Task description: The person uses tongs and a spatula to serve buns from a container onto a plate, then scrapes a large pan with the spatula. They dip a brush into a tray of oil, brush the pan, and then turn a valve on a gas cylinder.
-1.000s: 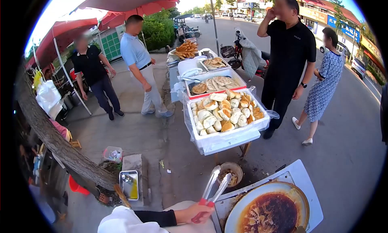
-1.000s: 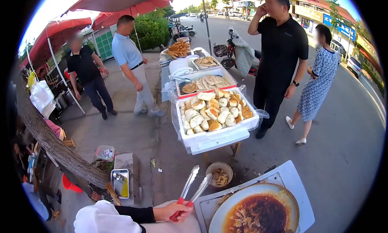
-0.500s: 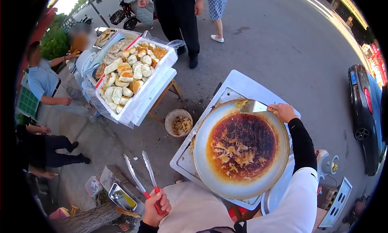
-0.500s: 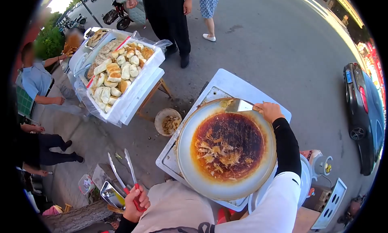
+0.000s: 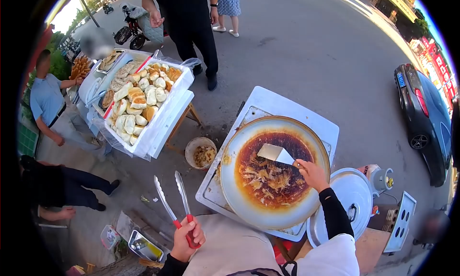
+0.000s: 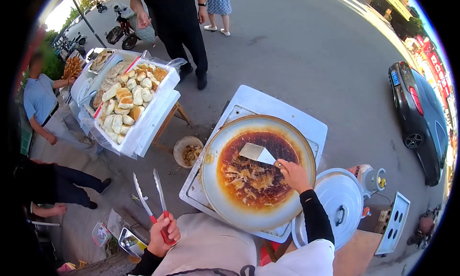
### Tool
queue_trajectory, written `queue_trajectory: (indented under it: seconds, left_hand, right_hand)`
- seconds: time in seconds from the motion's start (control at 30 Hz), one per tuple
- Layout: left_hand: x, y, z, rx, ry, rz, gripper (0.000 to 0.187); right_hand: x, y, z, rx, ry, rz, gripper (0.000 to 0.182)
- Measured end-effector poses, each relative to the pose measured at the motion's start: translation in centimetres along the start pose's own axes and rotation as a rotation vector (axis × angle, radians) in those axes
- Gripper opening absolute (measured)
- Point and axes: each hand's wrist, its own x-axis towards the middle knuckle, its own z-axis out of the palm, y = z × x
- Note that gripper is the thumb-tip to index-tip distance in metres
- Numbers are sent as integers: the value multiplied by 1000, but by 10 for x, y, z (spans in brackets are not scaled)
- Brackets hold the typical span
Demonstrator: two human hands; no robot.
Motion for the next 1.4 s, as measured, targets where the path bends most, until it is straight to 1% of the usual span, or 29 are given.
queue_trajectory:
  seconds: [0.03, 0.1, 0.13, 0.2, 0.23, 0.3, 0.33, 0.4, 0.47, 0.5, 0.53, 0.57, 0.63, 0.67, 0.73, 0.77, 0.83, 0.9, 0.97, 1.03, 1.07, 1.1, 1.13, 1.17, 1.23, 1.33, 1.37, 1.4]
  left_hand:
    - [5, 0, -2, -14, -9, -12, 12]
    - [11, 2, -2, -25, -32, -35, 11]
    - [13, 3, -1, -17, -47, -47, 11]
    - [15, 5, -2, -10, -62, -59, 10]
    - [16, 7, -1, -8, -67, -66, 10]
    - [16, 11, -4, -9, -71, -65, 10]
    - [15, 13, -6, -8, -73, -57, 10]
    - [13, 17, -12, -10, -69, -38, 10]
    - [6, 20, -21, -23, -49, -14, 11]
    - [2, 21, -26, -25, -39, -6, 11]
    - [-3, 22, -29, -45, -11, 6, 11]
    - [-6, 24, -33, -64, 13, 18, 11]
    - [-13, 25, -44, -70, 40, 45, 11]
    - [-15, 26, -49, -73, 58, 64, 12]
    - [-19, 29, -59, -128, 65, 72, 12]
    - [-20, 32, -63, -176, 68, 75, 11]
    - [-20, 36, -69, -193, 71, 73, 11]
    - [-18, 39, -76, -212, 63, 65, 11]
    - [-14, 42, -82, -195, 44, 64, 11]
    - [-7, 48, -81, -164, 22, 43, 11]
    - [-3, 50, -80, -128, 16, 34, 12]
    - [2, 52, -77, -128, 0, 19, 12]
    - [7, 54, -74, -98, -31, 0, 11]
    - [12, 57, -72, -63, -60, -17, 11]
    - [18, 58, -66, -39, -102, -39, 11]
    - [26, 54, -56, 1, -145, -55, 11]
    - [32, 48, -52, 16, -150, -90, 10]
    - [32, 44, -51, 20, -141, -101, 10]
  right_hand:
    - [-26, 10, 15, 134, 103, 52, 38]
    - [-66, 41, 63, 195, 336, 97, 32]
    - [-80, 37, 70, 184, 340, 108, 32]
    - [-86, 11, 90, 928, 202, 795, 25]
    - [-79, -1, 96, 926, 203, 794, 25]
    - [-55, -26, 104, 1541, 428, 1095, 24]
    - [-39, -31, 112, 1542, 422, 1088, 24]
    - [2, -28, 135, 1935, 737, 1153, 20]
    - [50, -31, 140, 2057, 906, 1113, 22]
    - [72, -41, 128, 2157, 964, 1071, 24]
    - [94, -34, 133, 2166, 980, 1021, 25]
    - [113, -33, 135, 2265, 1001, 953, 24]
    - [139, -16, 155, 2488, 835, 786, 27]
    - [152, -21, 160, 2489, 823, 784, 27]
    - [168, -32, 171, 2339, 654, 1009, 20]
    - [166, -44, 178, 2334, 651, 1009, 20]
    - [147, -78, 199, 1855, 268, 854, 20]
    - [119, -124, 183, 1509, -11, 804, 18]
    - [87, -150, 183, 953, -59, 731, 15]
    - [52, -135, 207, 585, -83, 489, 15]
    - [42, -136, 188, 574, -68, 502, 15]
    - [29, -150, 154, 727, -199, 597, 19]
    - [20, -157, 133, 886, -331, 686, 25]
    - [11, -143, 132, 889, -314, 695, 25]
    - [-18, -100, 124, 270, 25, 257, 30]
    - [-79, -77, 48, 111, 46, 480, 34]
    - [-106, -53, 24, 79, 61, 573, 33]
    - [-124, -30, 14, 21, 71, 588, 33]
